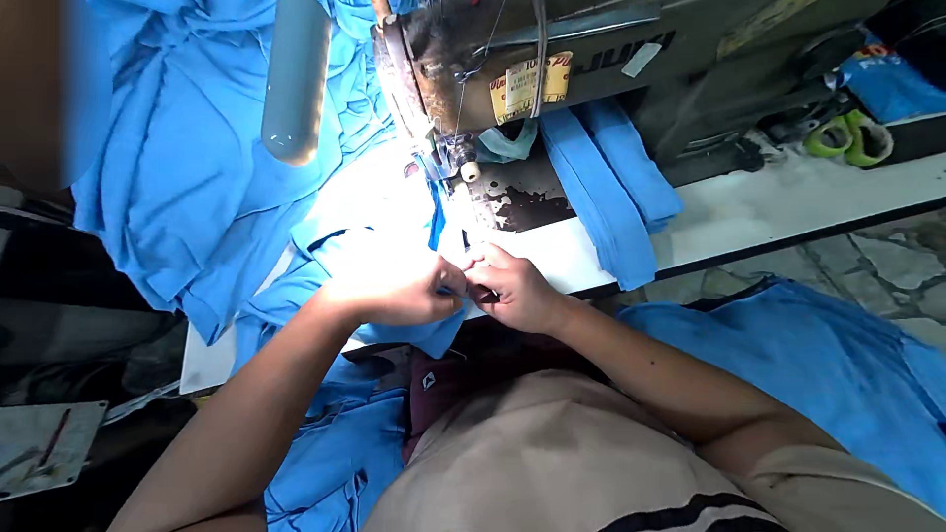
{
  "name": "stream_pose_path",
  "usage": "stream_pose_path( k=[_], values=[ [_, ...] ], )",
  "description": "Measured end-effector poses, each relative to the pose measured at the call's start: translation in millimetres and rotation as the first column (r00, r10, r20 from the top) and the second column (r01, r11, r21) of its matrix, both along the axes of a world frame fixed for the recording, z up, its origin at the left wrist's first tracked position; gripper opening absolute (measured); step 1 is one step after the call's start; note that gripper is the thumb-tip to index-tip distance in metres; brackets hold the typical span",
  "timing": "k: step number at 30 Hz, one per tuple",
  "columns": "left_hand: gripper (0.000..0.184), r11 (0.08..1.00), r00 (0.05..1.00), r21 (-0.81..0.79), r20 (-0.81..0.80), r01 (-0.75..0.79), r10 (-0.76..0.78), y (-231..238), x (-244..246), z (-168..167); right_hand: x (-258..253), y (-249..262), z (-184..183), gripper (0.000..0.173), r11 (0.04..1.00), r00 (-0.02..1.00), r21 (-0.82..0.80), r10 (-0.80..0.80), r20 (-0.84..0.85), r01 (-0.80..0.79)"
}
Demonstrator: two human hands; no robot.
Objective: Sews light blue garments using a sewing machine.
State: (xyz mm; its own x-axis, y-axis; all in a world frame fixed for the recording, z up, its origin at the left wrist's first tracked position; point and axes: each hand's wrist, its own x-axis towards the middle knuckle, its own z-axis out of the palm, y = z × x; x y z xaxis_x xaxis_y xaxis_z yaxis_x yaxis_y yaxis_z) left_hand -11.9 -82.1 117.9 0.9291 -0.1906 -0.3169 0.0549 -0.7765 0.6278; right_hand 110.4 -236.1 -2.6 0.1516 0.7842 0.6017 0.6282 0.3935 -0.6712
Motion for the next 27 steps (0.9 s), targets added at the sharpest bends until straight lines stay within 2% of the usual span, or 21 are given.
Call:
stream_pose_path(
  k=[1,2,4,5,6,8,10,12,13,15,17,18,19,20,22,24,26,27],
  values=[
    [0.022,0.999,0.999,0.047,-0.041,-0.016,0.018,1.9,1.8,0.9,0.4,-3.0,1.1,0.011,0.999,0.999,-0.038,0.0,0.054,0.002],
    [0.025,0.986,0.994,0.163,-0.092,-0.042,0.058,4.1,4.5,2.3,1.0,-6.2,2.2,0.009,0.997,0.993,-0.081,-0.006,0.118,0.016],
    [0.03,0.852,0.955,0.521,-0.221,-0.058,0.199,3.5,15.2,-1.9,0.8,-12.1,2.6,0.011,0.981,0.971,-0.188,-0.002,0.241,0.049],
    [0.028,0.77,0.919,0.638,-0.282,-0.033,0.274,1.0,21.4,-10.4,-1.6,-14.0,1.1,0.012,0.972,0.958,-0.227,-0.001,0.287,0.069],
    [0.023,0.721,0.891,0.693,-0.327,-0.002,0.316,-1.7,26.1,-21.2,-4.4,-14.9,-1.1,0.01,0.964,0.947,-0.252,0.0,0.322,0.085],
    [0.014,0.697,0.868,0.717,-0.364,0.029,0.338,-6.7,34.3,-35.8,-8.6,-14.4,-5.8,0.006,0.961,0.933,-0.251,-0.022,0.36,0.119],
    [0.017,0.65,0.894,0.756,-0.231,-0.084,0.384,-0.6,33.3,-39.7,-11.1,-13.5,-8.5,0.004,0.963,0.926,-0.227,-0.051,0.374,0.145],
    [0.029,0.556,0.845,0.736,0.039,-0.385,0.534,9.3,27.3,-38.1,-14.6,-12.3,-9.2,0.002,0.963,0.92,-0.217,-0.067,0.387,0.161],
    [0.031,0.538,0.818,0.721,0.068,-0.436,0.571,9.6,28.3,-32.7,-15.9,-10.6,-8.8,0.003,0.961,0.916,-0.223,-0.067,0.395,0.166],
    [0.026,0.559,0.853,0.74,0.038,-0.374,0.52,7.4,24.2,-32.8,-17.7,-8.8,-7.6,0.003,0.952,0.917,-0.254,-0.057,0.395,0.169],
    [0.014,0.596,0.905,0.789,-0.134,-0.149,0.403,9.4,17.8,-42.8,-17.7,-10.2,-5.5,0.003,0.94,0.924,-0.3,-0.037,0.381,0.161],
    [0.013,0.606,0.903,0.792,-0.208,-0.07,0.376,13.1,16.4,-44.9,-16.6,-10.5,-0.9,0.003,0.922,0.929,-0.356,-0.014,0.369,0.155],
    [0.013,0.622,0.887,0.78,-0.237,-0.069,0.396,17.6,15.3,-44.1,-15.2,-10.1,7.3,0.005,0.88,0.938,-0.454,0.029,0.345,0.139],
    [0.015,0.629,0.882,0.767,-0.206,-0.124,0.425,21.8,13.6,-41.3,-13.1,-7.9,18.4,0.01,0.805,0.946,-0.583,0.094,0.31,0.111],
    [0.02,0.659,0.913,0.709,-0.052,-0.251,0.404,30.4,11.6,-41.7,-6.6,1.7,32.2,0.018,0.674,0.949,-0.737,0.189,0.251,0.06],
    [0.02,0.772,0.94,0.551,0.072,-0.317,0.335,29.0,17.7,-38.8,-2.7,10.1,33.0,0.023,0.661,0.947,-0.748,0.201,0.252,0.058],
    [0.017,0.887,0.949,0.351,0.202,-0.3,0.241,19.9,27.7,-39.5,-3.9,14.7,33.9,0.019,0.688,0.947,-0.719,0.156,0.28,0.099],
    [0.016,0.927,0.949,0.263,0.239,-0.268,0.207,14.1,35.2,-41.3,-6.9,15.4,39.7,0.017,0.646,0.951,-0.754,0.146,0.272,0.116]
  ],
)
